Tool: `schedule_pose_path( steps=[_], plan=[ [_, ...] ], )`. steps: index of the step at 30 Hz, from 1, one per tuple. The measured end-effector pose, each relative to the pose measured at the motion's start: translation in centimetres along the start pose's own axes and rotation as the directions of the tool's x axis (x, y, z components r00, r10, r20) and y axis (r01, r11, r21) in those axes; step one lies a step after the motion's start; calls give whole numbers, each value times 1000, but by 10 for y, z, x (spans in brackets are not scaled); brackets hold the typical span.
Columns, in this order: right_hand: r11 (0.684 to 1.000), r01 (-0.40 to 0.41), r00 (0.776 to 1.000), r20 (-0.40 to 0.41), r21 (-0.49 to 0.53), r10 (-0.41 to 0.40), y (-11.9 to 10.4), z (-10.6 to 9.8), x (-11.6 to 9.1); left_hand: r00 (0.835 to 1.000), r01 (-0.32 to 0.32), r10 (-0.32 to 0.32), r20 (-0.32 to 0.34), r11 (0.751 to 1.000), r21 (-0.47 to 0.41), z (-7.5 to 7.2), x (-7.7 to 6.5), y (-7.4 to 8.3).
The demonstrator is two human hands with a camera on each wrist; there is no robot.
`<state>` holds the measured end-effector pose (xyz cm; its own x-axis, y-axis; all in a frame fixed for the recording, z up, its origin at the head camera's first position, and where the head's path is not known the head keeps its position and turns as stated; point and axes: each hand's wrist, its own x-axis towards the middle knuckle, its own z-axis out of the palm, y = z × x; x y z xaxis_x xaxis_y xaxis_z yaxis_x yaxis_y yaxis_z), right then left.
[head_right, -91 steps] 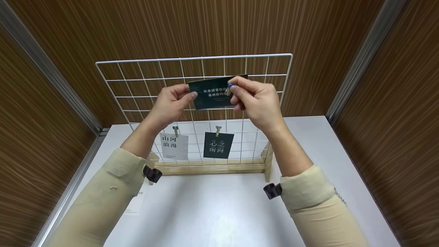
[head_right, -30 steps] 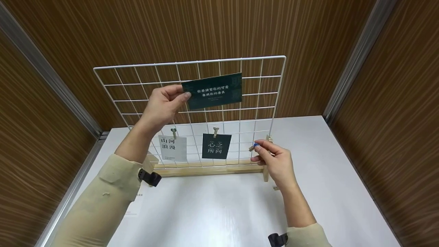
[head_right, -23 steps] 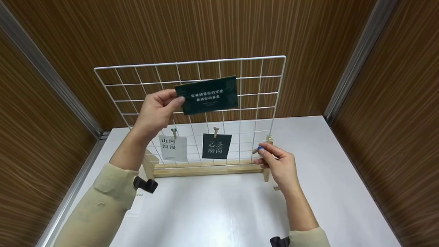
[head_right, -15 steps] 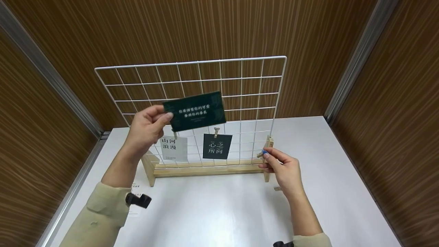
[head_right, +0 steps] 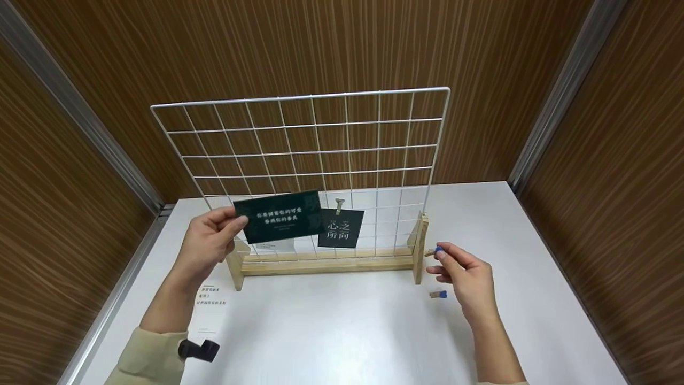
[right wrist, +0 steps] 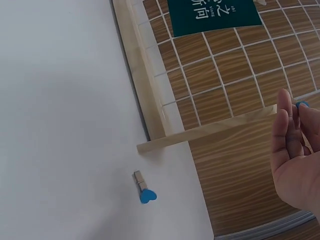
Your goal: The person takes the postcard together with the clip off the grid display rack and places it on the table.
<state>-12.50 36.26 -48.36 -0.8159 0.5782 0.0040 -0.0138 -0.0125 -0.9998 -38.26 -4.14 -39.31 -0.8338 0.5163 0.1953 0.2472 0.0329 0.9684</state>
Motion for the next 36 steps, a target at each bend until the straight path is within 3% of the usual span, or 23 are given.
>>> schedule_pose_path(
  steps=[10, 18, 36],
  plan=[
    [997, -78, 996, -44, -19, 78, 17, -8, -5, 989, 130, -130, -70, 992, -3, -14, -26, -36],
    [990, -134, 989, -65, -54, 130, 34, -8, -11, 963, 240, -237, -128, 971, 7, -27, -44, -63],
    [976, -215, 972, -87, 34, 217, 52, -31, -12, 930, 330, -325, -173, 944, -3, -41, -66, -101]
  ],
)
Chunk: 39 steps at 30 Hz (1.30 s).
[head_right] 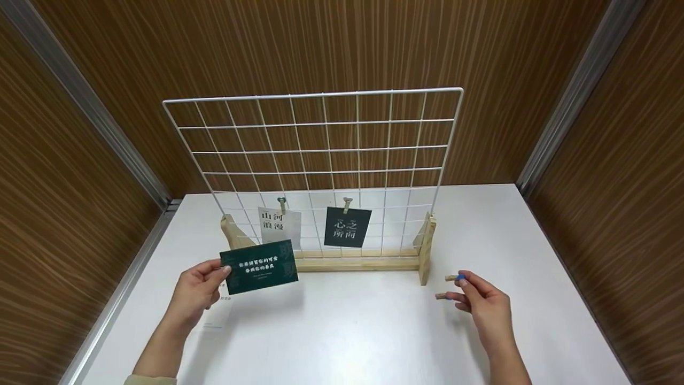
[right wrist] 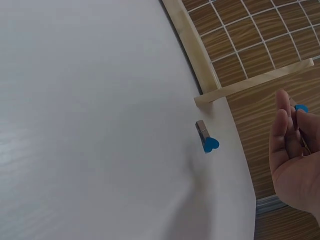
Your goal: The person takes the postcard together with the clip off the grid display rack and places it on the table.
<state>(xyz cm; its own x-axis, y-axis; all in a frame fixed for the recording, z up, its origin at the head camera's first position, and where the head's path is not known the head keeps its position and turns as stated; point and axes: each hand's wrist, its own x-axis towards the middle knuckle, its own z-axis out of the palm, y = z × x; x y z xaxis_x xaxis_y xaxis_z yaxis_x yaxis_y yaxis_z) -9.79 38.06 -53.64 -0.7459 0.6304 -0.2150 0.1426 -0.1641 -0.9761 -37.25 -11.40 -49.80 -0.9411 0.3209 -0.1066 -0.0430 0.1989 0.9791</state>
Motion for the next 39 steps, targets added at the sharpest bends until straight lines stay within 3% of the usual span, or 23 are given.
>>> schedule_pose_path(
  steps=[19, 25, 39],
  plan=[
    [996, -86, 995, -51, -7, 86, 20, -21, 1, 989, 144, -143, -28, 989, 22, 4, 4, -44],
    [996, -91, 994, -56, 8, 92, 24, -21, 2, 986, 161, -160, -44, 986, 33, 2, 4, -57],
    [990, -137, 988, -71, 17, 137, 26, -18, 7, 978, 203, -201, -47, 978, 42, 2, 10, -69]
  ],
)
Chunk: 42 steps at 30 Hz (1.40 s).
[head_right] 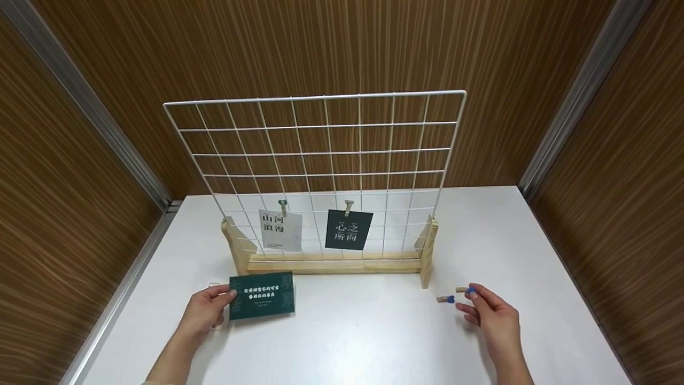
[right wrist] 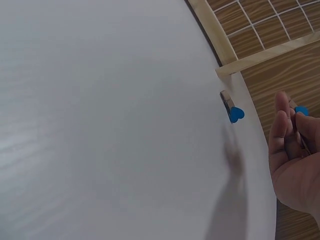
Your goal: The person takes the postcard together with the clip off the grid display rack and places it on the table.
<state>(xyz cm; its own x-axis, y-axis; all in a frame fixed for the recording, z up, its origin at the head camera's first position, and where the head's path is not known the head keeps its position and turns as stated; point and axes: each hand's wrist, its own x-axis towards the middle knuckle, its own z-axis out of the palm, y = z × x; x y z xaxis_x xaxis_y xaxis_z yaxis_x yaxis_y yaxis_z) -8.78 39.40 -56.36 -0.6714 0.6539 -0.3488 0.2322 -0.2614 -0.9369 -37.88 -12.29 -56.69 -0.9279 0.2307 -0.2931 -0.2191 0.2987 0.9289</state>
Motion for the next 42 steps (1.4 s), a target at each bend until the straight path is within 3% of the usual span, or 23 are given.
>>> schedule_pose_path(
  steps=[8, 22, 34, 42],
  plan=[
    [1000, -9, 1000, 2, -20, 9, 4, -4, 3, 1000, -17, 17, -6, 999, 49, 4, 3, -7],
    [998, -65, 998, -9, -27, 65, 13, -8, 12, 1000, -1, 1, -14, 999, 34, 5, 6, -22],
    [996, -84, 996, -19, 18, 84, 21, -6, 22, 1000, -2, 2, -6, 1000, 17, 5, 7, -26],
    [995, -95, 995, 30, 31, 94, 19, -9, 29, 1000, 12, -11, -17, 1000, 21, 6, 8, -23]
  ],
)
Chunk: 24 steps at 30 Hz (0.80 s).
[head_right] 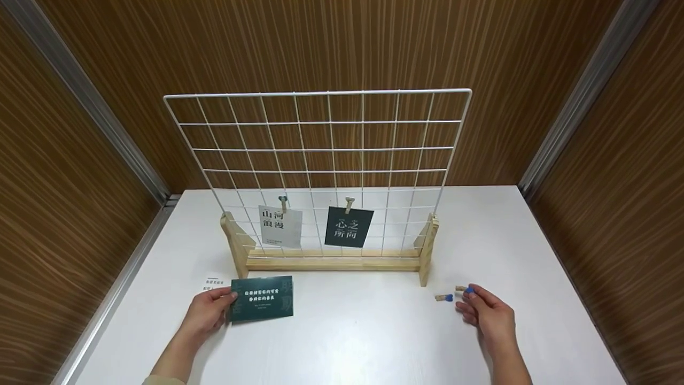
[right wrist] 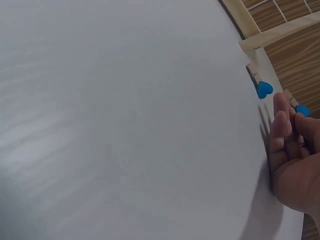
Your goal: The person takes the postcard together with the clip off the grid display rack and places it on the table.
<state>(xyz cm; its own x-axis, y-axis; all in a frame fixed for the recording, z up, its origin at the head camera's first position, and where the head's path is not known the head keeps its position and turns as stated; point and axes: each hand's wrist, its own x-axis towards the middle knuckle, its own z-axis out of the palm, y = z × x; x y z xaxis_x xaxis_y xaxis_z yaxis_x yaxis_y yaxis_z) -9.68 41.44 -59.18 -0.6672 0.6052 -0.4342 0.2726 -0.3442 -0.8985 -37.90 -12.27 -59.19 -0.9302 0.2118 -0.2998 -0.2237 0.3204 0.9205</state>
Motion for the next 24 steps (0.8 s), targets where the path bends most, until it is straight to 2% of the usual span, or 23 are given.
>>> schedule_pose_path(
  steps=[7, 14, 24],
  plan=[
    [1000, -10, 1000, 8, 25, 10, -2, 1, 4, 1000, 4, -4, -2, 1000, 4, 2, 1, 0],
    [999, -19, 999, 49, 50, 17, -4, 0, 7, 1000, 22, -22, 7, 1000, -1, 2, 2, 1],
    [1000, -7, 998, 70, 16, 6, 1, -3, 11, 1000, 2, -2, -13, 1000, 13, 2, 3, 0]
  ],
)
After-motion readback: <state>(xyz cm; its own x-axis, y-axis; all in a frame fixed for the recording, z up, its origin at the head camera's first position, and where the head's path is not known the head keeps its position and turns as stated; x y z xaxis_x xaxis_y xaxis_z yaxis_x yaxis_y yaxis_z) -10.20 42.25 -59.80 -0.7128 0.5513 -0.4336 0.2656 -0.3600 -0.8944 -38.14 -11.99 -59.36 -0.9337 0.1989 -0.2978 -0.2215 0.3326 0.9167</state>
